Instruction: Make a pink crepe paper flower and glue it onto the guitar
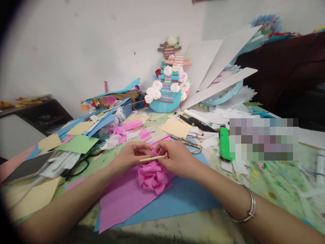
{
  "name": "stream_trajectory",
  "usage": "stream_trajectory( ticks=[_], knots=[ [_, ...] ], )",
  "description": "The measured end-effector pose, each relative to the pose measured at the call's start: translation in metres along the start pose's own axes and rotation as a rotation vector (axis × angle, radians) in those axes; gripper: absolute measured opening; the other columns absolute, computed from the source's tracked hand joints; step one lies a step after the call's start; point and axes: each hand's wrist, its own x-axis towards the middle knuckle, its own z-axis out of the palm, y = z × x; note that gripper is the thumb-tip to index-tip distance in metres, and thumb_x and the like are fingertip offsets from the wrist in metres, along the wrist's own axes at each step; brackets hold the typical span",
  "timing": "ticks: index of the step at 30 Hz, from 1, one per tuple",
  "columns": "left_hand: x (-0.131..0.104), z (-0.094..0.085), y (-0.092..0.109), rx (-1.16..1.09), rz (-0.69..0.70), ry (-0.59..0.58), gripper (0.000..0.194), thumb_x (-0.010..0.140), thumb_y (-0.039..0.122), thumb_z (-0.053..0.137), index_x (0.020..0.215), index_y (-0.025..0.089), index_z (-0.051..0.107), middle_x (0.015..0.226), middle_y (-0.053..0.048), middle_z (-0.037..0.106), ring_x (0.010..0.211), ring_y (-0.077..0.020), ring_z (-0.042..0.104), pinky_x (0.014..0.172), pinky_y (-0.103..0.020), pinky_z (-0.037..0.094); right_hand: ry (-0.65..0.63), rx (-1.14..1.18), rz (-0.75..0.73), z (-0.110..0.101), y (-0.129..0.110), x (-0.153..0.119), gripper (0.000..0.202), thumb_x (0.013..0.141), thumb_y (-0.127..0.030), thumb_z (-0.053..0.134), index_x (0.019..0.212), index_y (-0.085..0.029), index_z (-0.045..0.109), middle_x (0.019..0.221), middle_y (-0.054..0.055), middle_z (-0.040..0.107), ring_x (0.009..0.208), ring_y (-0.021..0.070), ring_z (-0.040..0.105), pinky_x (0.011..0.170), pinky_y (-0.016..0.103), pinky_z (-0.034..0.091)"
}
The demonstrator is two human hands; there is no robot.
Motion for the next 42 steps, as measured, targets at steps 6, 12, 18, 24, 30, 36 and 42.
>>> stream_trajectory(
  ticks=[6, 12, 18, 24, 30, 36, 42],
  knots=[
    [0.002, -0.001, -0.003, 0.062, 0.009, 0.055, 0.026, 0.062, 0.024, 0.076, 0.083, 0.011, 0.069, 0.063, -0.002, 0.066, 0.054, -0.0093, 0.058, 0.052, -0.019, 0.043, -0.097, -0.084, -0.113, -0.011, -0.005, -0.004, 0.019, 0.085, -0.030, 0.050, 0.091, -0.018, 0.063, 0.076, 0.000, 0.064, 0.060, 0.0104, 0.050, 0.055, 0.022, 0.031],
    [0.000, 0.000, 0.000, 0.069, 0.045, 0.029, 0.052, 0.064, 0.024, 0.076, 0.112, 0.015, 0.060, 0.055, 0.004, 0.063, 0.048, -0.0069, 0.054, 0.050, -0.017, 0.042, -0.092, -0.211, -0.229, -0.013, 0.000, -0.003, 0.029, 0.092, -0.040, 0.042, 0.102, -0.022, 0.063, 0.095, 0.002, 0.068, 0.080, 0.0167, 0.059, 0.065, 0.026, 0.034],
    [-0.001, 0.002, 0.001, 0.036, 0.038, 0.029, 0.044, 0.064, 0.022, 0.075, 0.105, 0.013, 0.061, 0.057, 0.003, 0.064, 0.047, -0.0063, 0.054, 0.049, -0.017, 0.041, -0.008, -0.222, -0.211, -0.009, 0.007, 0.000, 0.028, 0.090, -0.025, 0.044, 0.104, -0.024, 0.068, 0.088, 0.001, 0.072, 0.072, 0.0134, 0.061, 0.061, 0.023, 0.035],
    [-0.002, 0.002, 0.001, 0.014, 0.036, 0.013, 0.040, 0.064, 0.016, 0.073, 0.102, 0.014, 0.062, 0.058, 0.003, 0.065, 0.049, -0.0063, 0.056, 0.049, -0.016, 0.041, 0.041, -0.133, -0.136, -0.007, 0.012, 0.002, 0.029, 0.083, -0.017, 0.049, 0.101, -0.022, 0.071, 0.072, 0.000, 0.071, 0.056, 0.0099, 0.057, 0.056, 0.020, 0.036],
    [-0.001, 0.004, -0.001, -0.029, 0.018, 0.026, 0.041, 0.061, 0.019, 0.077, 0.099, 0.012, 0.063, 0.071, -0.004, 0.071, 0.057, -0.0104, 0.061, 0.053, -0.018, 0.044, 0.003, -0.058, -0.197, -0.005, 0.018, 0.003, 0.031, 0.085, -0.019, 0.048, 0.107, -0.021, 0.070, 0.073, 0.001, 0.071, 0.055, 0.0089, 0.054, 0.054, 0.020, 0.036],
    [0.001, 0.004, -0.006, -0.076, 0.065, -0.013, 0.027, 0.070, 0.036, 0.072, 0.070, 0.010, 0.067, 0.059, -0.002, 0.064, 0.050, -0.0069, 0.053, 0.050, -0.017, 0.040, 0.054, -0.108, -0.284, -0.004, 0.019, 0.004, 0.028, 0.086, -0.020, 0.049, 0.101, -0.022, 0.072, 0.063, 0.000, 0.067, 0.054, 0.0080, 0.051, 0.053, 0.019, 0.033],
    [0.001, 0.003, -0.005, 0.052, 0.106, 0.010, 0.028, 0.074, 0.038, 0.067, 0.067, 0.011, 0.069, 0.056, -0.001, 0.062, 0.049, -0.0076, 0.050, 0.047, -0.018, 0.037, 0.107, -0.103, -0.256, -0.001, 0.017, 0.002, 0.025, 0.086, -0.023, 0.051, 0.097, -0.024, 0.073, 0.075, 0.002, 0.072, 0.061, 0.0114, 0.060, 0.058, 0.021, 0.038]
  ],
)
